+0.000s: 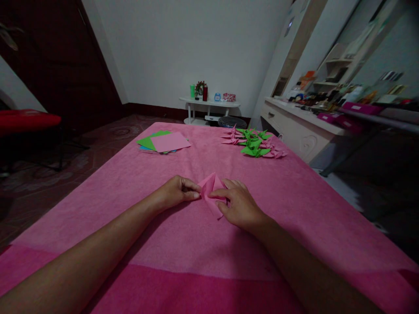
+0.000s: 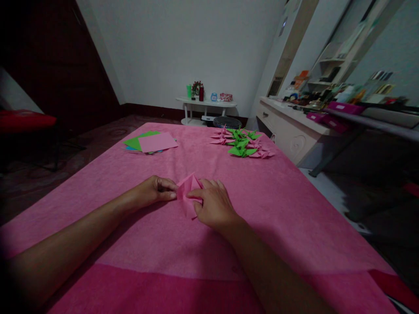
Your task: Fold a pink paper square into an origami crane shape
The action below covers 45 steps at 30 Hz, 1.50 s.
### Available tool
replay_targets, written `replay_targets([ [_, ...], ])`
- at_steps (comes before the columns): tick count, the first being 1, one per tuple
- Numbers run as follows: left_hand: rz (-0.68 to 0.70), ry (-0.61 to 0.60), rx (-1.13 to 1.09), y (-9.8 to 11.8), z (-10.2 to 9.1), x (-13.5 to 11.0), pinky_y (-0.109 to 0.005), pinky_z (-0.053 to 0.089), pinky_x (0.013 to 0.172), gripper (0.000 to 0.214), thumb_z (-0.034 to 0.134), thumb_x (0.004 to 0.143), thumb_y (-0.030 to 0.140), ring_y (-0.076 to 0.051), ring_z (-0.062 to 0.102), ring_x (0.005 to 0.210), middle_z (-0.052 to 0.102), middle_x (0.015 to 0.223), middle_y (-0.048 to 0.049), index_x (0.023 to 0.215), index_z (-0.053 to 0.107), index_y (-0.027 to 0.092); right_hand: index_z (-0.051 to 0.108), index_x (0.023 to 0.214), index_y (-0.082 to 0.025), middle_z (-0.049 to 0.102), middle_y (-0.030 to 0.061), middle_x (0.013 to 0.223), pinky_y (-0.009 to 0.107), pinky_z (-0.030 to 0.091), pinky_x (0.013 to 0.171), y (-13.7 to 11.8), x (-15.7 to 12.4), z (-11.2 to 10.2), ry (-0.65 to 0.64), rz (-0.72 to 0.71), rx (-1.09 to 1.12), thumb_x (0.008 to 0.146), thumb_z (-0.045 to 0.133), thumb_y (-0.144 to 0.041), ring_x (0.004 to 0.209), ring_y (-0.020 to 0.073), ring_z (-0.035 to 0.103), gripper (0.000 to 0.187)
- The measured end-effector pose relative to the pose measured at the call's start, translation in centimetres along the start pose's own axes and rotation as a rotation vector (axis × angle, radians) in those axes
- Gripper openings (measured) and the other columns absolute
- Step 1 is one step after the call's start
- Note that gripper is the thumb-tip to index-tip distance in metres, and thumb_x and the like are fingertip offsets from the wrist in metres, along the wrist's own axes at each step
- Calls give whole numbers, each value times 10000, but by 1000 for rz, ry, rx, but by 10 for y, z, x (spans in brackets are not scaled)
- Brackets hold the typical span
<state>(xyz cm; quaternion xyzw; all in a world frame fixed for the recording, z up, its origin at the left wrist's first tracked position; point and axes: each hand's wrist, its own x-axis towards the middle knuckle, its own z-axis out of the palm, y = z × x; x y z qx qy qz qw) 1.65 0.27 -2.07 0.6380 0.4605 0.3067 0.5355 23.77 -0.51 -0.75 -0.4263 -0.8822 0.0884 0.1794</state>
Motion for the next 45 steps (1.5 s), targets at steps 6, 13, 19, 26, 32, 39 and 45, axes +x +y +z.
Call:
replay_targets([
  [6, 27, 41, 74, -5, 2, 2, -224, 413, 600, 236, 659, 717, 350, -129, 547, 644, 657, 728, -31, 701, 703, 119, 701, 1040, -314, 576, 64, 1008, 396, 302, 941, 0, -1, -2, -15, -10, -12, 771, 596, -186, 1016, 223, 483, 316],
  [13, 59, 51, 114, -6, 5, 4, -202, 313, 514, 322, 633, 746, 386, -78, 418, 528, 502, 566, 27, 575, 609, 114, 697, 1042, -316, 572, 62, 1038, 396, 296, 940, -1, -1, -2, -20, -11, -27, 781, 593, -190, 1020, 225, 477, 308],
  [19, 25, 140, 198, -8, 9, 5, -206, 361, 534, 292, 650, 715, 401, -104, 491, 563, 582, 613, 9, 622, 663, 125, 699, 1026, -320, 571, 66, 1058, 404, 316, 928, -1, 0, -1, -8, -15, -38, 782, 594, -212, 1023, 234, 482, 286],
  [26, -31, 229, 312, -10, 12, 6, -223, 420, 566, 287, 660, 692, 428, -162, 600, 659, 702, 740, -34, 766, 743, 163, 702, 1011, -307, 557, 74, 1101, 424, 301, 953, 0, -1, 0, -8, -18, -50, 792, 586, -226, 1045, 240, 477, 261],
  [32, -35, 238, 350, -9, 13, 7, -227, 423, 564, 268, 656, 697, 427, -160, 607, 639, 697, 687, -26, 738, 744, 177, 703, 995, -311, 562, 62, 1027, 408, 308, 934, -1, -1, 0, -2, -15, -49, 786, 581, -207, 999, 226, 479, 264],
  [39, -54, 266, 336, -2, 14, 6, -221, 406, 527, 213, 692, 660, 388, -155, 596, 606, 686, 622, -17, 700, 742, 185, 706, 991, -309, 565, 59, 1019, 383, 323, 906, -2, 1, -2, -16, -10, -46, 781, 583, -204, 982, 223, 484, 265],
  [45, -57, 261, 344, 0, 15, 6, -219, 385, 509, 251, 675, 673, 424, -143, 571, 568, 664, 583, -5, 654, 729, 180, 704, 1002, -305, 564, 64, 1050, 403, 307, 934, -2, 0, -2, -13, -10, -49, 786, 581, -212, 1016, 232, 478, 265],
])
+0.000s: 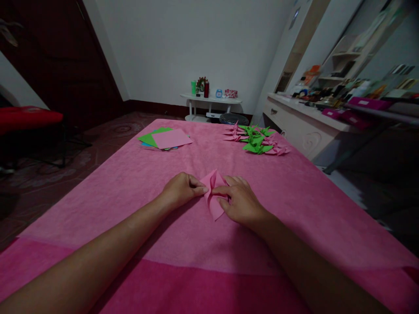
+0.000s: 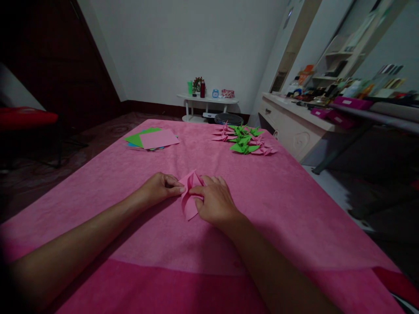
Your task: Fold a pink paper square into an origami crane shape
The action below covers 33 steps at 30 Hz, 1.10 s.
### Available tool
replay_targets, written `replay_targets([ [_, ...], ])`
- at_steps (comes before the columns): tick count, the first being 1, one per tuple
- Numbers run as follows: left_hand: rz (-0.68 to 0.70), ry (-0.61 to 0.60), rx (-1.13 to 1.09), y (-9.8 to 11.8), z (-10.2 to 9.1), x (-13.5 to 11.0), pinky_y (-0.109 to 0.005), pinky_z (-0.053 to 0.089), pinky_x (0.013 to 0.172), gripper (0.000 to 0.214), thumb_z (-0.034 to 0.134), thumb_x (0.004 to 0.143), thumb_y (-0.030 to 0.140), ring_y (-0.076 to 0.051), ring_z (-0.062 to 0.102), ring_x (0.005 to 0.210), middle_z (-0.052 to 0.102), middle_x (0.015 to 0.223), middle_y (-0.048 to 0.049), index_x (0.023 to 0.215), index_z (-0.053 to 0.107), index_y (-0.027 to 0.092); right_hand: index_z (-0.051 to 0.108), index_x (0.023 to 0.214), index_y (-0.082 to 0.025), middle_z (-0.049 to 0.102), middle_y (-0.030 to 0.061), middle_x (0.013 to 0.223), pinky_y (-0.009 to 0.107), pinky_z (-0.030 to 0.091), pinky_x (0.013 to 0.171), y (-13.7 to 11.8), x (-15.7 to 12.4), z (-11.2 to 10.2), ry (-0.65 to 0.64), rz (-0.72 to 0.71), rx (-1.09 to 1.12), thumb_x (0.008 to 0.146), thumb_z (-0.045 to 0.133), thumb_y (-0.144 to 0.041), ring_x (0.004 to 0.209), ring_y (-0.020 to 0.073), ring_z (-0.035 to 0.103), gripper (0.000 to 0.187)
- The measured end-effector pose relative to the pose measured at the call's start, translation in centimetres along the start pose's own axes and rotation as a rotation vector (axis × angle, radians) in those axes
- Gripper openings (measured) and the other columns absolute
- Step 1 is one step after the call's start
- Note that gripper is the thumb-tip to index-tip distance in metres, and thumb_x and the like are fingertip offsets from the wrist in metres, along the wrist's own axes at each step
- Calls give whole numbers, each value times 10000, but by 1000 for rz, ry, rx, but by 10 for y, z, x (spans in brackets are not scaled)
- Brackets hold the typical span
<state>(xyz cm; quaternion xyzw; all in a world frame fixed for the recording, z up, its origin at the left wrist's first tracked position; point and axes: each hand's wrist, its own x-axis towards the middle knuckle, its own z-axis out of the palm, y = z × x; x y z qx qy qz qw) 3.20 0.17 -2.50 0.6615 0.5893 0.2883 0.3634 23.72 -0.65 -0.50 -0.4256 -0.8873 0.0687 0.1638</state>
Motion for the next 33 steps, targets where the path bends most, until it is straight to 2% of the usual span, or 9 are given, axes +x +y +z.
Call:
replay_targets([
  [7, -39, 53, 22, 3, 2, -1, -225, 376, 500, 227, 694, 650, 416, -157, 571, 577, 671, 582, -11, 642, 729, 192, 706, 1009, -295, 563, 65, 1021, 418, 304, 939, -2, 0, -1, -7, -3, 4, 796, 579, -206, 1002, 231, 481, 263],
  [16, -33, 43, 75, 4, 1, -1, -242, 398, 535, 225, 696, 654, 415, -164, 591, 599, 698, 640, -24, 706, 749, 202, 699, 1058, -310, 559, 63, 982, 383, 342, 883, 1, 1, -1, -22, -5, 23, 808, 577, -217, 954, 224, 483, 293],
  [24, -30, 32, 74, 3, 0, 0, -237, 395, 537, 234, 691, 658, 429, -164, 592, 607, 691, 622, -20, 700, 748, 206, 709, 1035, -310, 566, 62, 972, 396, 344, 906, 2, 2, 0, -4, -32, 40, 798, 595, -219, 973, 226, 492, 279],
  [33, -50, 57, 71, 5, 1, -2, -234, 385, 532, 216, 706, 640, 416, -166, 591, 617, 695, 642, -19, 695, 747, 212, 733, 842, -224, 545, 39, 810, 295, 414, 711, 4, 2, 0, 52, -28, 123, 761, 598, -147, 760, 171, 527, 175],
])
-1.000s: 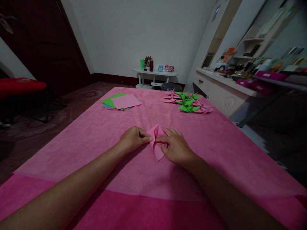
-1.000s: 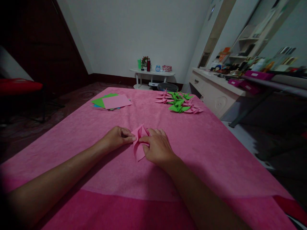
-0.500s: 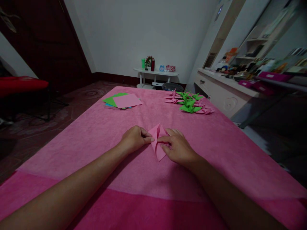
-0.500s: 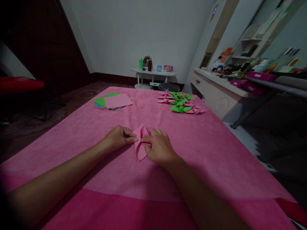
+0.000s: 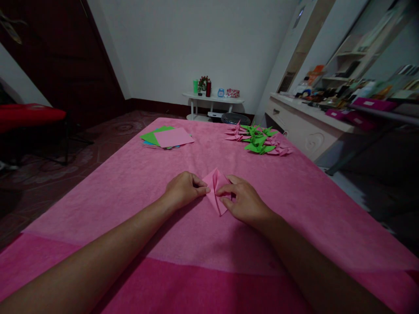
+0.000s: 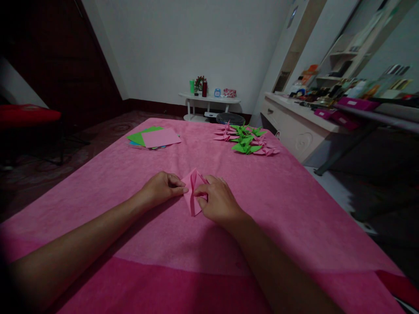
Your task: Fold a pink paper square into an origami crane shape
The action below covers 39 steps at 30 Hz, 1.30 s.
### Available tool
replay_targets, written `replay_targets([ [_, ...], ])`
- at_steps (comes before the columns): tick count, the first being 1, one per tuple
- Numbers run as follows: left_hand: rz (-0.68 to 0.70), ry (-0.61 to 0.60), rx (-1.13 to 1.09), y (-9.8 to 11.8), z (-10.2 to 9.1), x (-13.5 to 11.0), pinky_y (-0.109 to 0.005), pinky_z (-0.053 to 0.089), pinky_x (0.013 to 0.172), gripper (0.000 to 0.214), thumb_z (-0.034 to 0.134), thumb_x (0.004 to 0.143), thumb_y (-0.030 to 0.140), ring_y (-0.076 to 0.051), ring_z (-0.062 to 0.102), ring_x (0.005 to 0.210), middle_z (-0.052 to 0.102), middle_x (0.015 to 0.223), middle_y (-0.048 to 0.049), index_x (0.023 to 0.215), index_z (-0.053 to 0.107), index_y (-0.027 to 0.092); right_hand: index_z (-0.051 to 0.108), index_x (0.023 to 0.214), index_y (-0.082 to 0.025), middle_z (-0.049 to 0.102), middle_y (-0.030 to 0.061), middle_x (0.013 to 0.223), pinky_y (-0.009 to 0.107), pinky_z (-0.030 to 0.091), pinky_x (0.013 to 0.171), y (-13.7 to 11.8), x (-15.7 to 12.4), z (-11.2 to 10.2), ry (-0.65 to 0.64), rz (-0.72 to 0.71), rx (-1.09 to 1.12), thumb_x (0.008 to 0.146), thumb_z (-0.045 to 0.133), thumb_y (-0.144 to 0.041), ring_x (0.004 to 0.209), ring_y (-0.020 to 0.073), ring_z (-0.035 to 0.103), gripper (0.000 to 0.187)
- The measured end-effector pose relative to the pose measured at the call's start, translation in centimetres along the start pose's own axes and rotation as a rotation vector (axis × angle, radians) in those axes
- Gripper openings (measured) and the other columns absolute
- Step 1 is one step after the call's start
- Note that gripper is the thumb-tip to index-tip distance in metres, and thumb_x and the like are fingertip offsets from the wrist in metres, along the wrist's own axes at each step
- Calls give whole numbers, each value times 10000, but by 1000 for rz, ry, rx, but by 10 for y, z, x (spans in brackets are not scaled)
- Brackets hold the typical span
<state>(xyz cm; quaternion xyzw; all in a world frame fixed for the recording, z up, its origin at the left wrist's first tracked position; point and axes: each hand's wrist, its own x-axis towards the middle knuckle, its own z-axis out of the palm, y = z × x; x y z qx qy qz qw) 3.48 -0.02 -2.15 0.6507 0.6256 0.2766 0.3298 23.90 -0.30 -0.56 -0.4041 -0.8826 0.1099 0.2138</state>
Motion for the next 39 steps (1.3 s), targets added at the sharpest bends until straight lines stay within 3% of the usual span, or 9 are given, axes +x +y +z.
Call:
replay_targets([
  [8, 36, -4, 23, -3, 1, 1, -238, 393, 547, 220, 723, 626, 401, -166, 606, 646, 711, 732, -23, 746, 747, 219, 727, 822, -210, 543, 38, 804, 278, 412, 687, -3, 0, 0, -9, 25, 38, 754, 588, -112, 744, 163, 525, 182],
  [21, 51, -2, 109, -3, 1, 1, -237, 376, 540, 241, 700, 641, 433, -167, 615, 651, 707, 735, -14, 755, 739, 225, 717, 830, -221, 577, 52, 859, 333, 419, 784, -3, 0, -1, -22, 12, -25, 766, 588, -144, 833, 197, 544, 164],
  [24, 69, 14, 130, -2, 1, 0, -241, 387, 557, 210, 699, 643, 415, -166, 614, 644, 705, 731, -14, 731, 734, 227, 708, 862, -217, 575, 77, 1023, 367, 416, 872, -5, -2, -1, 13, 8, 0, 752, 597, -129, 978, 224, 540, 179],
  [28, 94, 7, 134, -2, 1, -1, -238, 388, 554, 212, 681, 660, 419, -170, 619, 649, 703, 729, -16, 750, 737, 235, 694, 973, -263, 419, 62, 1340, 422, 355, 992, -8, -4, -2, 72, -57, 27, 700, 615, -69, 1196, 257, 427, 344],
  [35, 91, -7, 148, -1, 0, -1, -232, 381, 541, 198, 666, 669, 404, -167, 626, 646, 709, 730, -10, 748, 736, 236, 709, 1006, -294, 297, 45, 1470, 511, 225, 1068, -11, -6, -7, 127, -222, -76, 759, 598, -91, 1334, 290, 248, 339],
  [39, 80, -4, 173, 0, -1, -2, -229, 381, 545, 188, 665, 665, 374, -166, 630, 667, 714, 745, -5, 785, 742, 251, 700, 999, -304, 307, 42, 1468, 559, 161, 1075, -15, -7, -7, 166, -318, -151, 799, 583, -117, 1335, 291, 254, 297],
])
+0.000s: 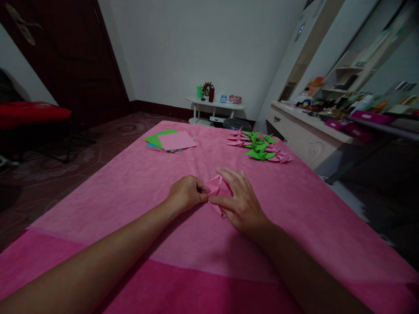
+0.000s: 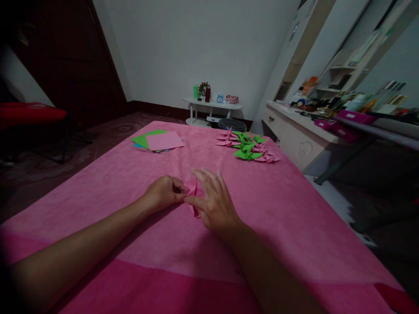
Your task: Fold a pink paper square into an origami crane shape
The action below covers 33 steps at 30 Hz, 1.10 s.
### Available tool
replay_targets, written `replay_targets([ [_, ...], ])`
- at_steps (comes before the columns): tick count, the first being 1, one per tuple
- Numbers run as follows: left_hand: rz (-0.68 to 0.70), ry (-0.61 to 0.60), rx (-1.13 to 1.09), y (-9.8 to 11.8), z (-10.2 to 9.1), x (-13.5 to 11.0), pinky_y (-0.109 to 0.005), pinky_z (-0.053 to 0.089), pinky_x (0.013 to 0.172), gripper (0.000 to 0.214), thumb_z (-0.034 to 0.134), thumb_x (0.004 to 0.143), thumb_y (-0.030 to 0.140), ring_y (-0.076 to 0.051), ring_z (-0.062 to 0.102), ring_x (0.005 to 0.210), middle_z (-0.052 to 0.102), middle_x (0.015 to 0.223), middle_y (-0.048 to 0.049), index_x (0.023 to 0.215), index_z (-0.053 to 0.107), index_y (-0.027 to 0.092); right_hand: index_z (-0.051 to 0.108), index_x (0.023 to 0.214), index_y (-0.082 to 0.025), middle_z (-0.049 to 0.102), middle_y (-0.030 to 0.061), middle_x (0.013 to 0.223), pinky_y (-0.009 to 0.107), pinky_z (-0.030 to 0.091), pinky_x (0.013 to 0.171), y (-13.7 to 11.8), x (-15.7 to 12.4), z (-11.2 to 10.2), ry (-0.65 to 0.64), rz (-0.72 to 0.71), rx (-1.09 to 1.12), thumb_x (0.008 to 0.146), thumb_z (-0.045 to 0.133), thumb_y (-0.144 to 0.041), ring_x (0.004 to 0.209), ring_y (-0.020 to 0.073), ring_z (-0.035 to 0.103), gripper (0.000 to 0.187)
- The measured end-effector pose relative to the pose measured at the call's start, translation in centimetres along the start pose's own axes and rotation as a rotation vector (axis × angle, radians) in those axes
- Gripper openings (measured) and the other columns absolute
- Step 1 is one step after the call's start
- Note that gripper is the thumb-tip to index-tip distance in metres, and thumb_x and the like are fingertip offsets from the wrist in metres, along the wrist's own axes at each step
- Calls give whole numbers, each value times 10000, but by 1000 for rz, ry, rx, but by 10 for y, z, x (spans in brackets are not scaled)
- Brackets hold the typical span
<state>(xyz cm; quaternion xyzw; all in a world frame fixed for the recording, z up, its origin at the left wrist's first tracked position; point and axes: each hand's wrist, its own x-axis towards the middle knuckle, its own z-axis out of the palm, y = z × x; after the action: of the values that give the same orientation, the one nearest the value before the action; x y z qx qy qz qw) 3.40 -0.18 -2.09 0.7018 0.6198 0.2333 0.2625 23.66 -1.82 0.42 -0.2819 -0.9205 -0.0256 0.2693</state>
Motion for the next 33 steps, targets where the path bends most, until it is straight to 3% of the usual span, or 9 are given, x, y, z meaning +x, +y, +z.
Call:
replay_targets([
  [6, -18, -19, 15, 3, -2, -2, -218, 376, 541, 215, 656, 683, 415, -159, 629, 675, 717, 760, 9, 809, 744, 265, 697, 897, -255, 580, 64, 1114, 550, 178, 1077, 0, -2, 6, 74, -139, -32, 805, 584, -113, 1114, 240, 468, 203],
  [11, -74, -45, 29, 7, -3, -3, -206, 402, 577, 200, 674, 686, 387, -157, 633, 711, 725, 781, 3, 815, 750, 255, 665, 970, -230, 644, 30, 909, 511, 219, 1056, 0, -1, 4, 56, -154, -31, 831, 570, -135, 930, 200, 529, 194],
  [14, -82, -31, 20, 8, -3, -3, -206, 420, 595, 213, 692, 674, 387, -163, 640, 747, 731, 825, 1, 829, 749, 254, 637, 988, -200, 653, 32, 886, 469, 280, 994, -5, -1, -1, 56, -83, -14, 825, 562, -125, 875, 197, 540, 195],
  [17, -79, -25, 4, 6, -3, -2, -207, 422, 588, 222, 702, 659, 379, -163, 645, 760, 732, 843, 3, 836, 746, 252, 612, 921, -171, 650, 33, 835, 369, 363, 804, -15, -4, -6, 60, 111, 42, 796, 585, -117, 776, 186, 547, 139],
  [20, -60, -28, -17, 4, -3, -1, -212, 414, 570, 228, 711, 641, 380, -160, 648, 746, 731, 827, 12, 834, 743, 262, 589, 776, -174, 615, 14, 742, 326, 344, 689, -27, -12, -8, 2, 263, 81, 743, 682, -214, 679, 175, 522, 107],
  [24, -54, -27, -27, 2, -3, -1, -217, 409, 559, 243, 716, 626, 402, -166, 650, 741, 732, 816, 13, 826, 741, 266, 572, 701, -178, 596, 9, 717, 313, 322, 665, -37, -23, -4, -4, 315, 95, 700, 725, -241, 665, 175, 512, 165],
  [33, -55, -27, -21, 0, -5, -1, -219, 407, 558, 261, 728, 605, 403, -163, 654, 750, 733, 821, 25, 834, 743, 278, 586, 671, -170, 571, 3, 651, 303, 308, 653, -39, -22, 10, 85, 337, 69, 773, 599, -152, 592, 142, 480, 105],
])
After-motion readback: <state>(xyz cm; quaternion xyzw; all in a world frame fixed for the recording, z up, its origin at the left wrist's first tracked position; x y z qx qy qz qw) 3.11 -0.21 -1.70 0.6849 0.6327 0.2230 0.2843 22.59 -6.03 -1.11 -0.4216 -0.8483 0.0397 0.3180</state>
